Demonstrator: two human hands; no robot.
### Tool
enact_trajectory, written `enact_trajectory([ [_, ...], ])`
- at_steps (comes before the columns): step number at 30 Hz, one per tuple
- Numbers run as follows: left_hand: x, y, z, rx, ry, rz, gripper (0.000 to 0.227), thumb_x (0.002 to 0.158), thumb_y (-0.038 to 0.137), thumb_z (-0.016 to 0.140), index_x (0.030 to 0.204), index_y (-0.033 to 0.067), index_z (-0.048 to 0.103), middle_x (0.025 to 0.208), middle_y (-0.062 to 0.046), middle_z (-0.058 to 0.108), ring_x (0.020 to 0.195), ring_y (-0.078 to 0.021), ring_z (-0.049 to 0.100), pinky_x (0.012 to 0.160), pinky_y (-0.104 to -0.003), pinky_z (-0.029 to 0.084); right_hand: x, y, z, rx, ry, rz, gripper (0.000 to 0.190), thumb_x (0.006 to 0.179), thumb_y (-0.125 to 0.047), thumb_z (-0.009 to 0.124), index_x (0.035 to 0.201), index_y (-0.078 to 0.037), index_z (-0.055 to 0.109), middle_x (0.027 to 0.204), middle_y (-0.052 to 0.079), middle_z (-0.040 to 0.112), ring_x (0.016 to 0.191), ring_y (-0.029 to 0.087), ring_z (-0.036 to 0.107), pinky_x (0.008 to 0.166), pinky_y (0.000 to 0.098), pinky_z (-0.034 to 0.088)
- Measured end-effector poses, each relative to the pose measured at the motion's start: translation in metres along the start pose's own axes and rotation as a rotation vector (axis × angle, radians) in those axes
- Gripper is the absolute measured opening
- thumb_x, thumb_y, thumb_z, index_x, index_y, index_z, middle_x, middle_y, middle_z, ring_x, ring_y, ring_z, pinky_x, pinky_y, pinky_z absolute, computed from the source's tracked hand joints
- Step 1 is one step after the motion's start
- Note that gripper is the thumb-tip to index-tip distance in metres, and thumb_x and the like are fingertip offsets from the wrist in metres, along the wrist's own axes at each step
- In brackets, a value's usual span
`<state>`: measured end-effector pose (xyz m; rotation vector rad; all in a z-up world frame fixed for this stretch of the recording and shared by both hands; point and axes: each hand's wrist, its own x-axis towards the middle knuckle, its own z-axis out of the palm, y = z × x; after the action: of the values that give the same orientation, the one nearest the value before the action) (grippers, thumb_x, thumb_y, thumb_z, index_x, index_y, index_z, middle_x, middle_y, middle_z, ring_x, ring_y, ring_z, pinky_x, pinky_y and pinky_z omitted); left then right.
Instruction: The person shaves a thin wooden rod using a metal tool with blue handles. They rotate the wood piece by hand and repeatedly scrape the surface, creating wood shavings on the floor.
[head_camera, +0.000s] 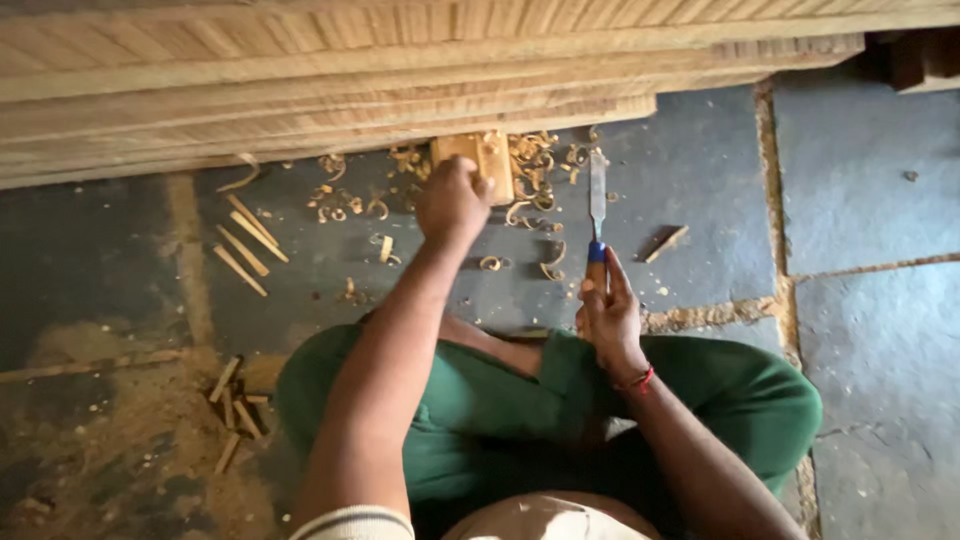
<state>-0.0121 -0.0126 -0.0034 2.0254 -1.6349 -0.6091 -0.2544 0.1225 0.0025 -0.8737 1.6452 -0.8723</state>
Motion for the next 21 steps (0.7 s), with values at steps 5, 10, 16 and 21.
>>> enact_trajectory([
  [5,0.025,-0.003,0.021,0.114,-0.091,-0.113,0.051,0.072,0.049,0.085,0.099,0.0103,0.068,0.092,-0.009,0.074,0.084,-0.0290,0.073,0.075,-0.046,0.056,0.007,0.012,0.004,0.249,-0.054,0.000,0.074,0.095,-0.013,0.065,0.161,-0.020,0.032,0.079,-0.002,0.061,0.049,0.005,0.045,0.041,0.0246,0.038],
  [10,0.014,-0.014,0.024,-0.014,-0.005,-0.055,0.031,0.082,0.036,0.081,0.100,0.0131,0.072,0.091,-0.007,0.077,0.084,-0.0264,0.075,0.074,-0.040,0.059,0.013,0.020,0.025,-0.071,-0.048,-0.052,0.070,0.094,-0.013,0.068,0.158,-0.017,0.041,0.078,0.000,0.065,0.051,0.007,0.053,0.043,0.0274,0.046],
  [16,-0.030,-0.002,-0.013,-0.288,-0.048,0.100,0.025,0.085,0.025,0.080,0.103,0.0101,0.070,0.092,-0.004,0.079,0.082,-0.0188,0.077,0.072,-0.035,0.060,0.008,0.019,0.024,-0.075,-0.071,-0.053,0.072,0.089,-0.010,0.067,0.157,-0.017,0.042,0.075,0.002,0.065,0.046,0.010,0.055,0.041,0.0294,0.047],
  [21,-0.082,0.013,-0.039,-0.456,0.053,0.266,0.022,0.086,0.017,0.081,0.100,0.0062,0.068,0.092,-0.007,0.077,0.079,-0.0175,0.076,0.071,-0.030,0.061,0.010,0.023,0.021,0.038,-0.068,0.018,0.076,0.089,-0.010,0.067,0.159,-0.020,0.038,0.071,0.002,0.058,0.045,0.011,0.050,0.039,0.0304,0.043],
])
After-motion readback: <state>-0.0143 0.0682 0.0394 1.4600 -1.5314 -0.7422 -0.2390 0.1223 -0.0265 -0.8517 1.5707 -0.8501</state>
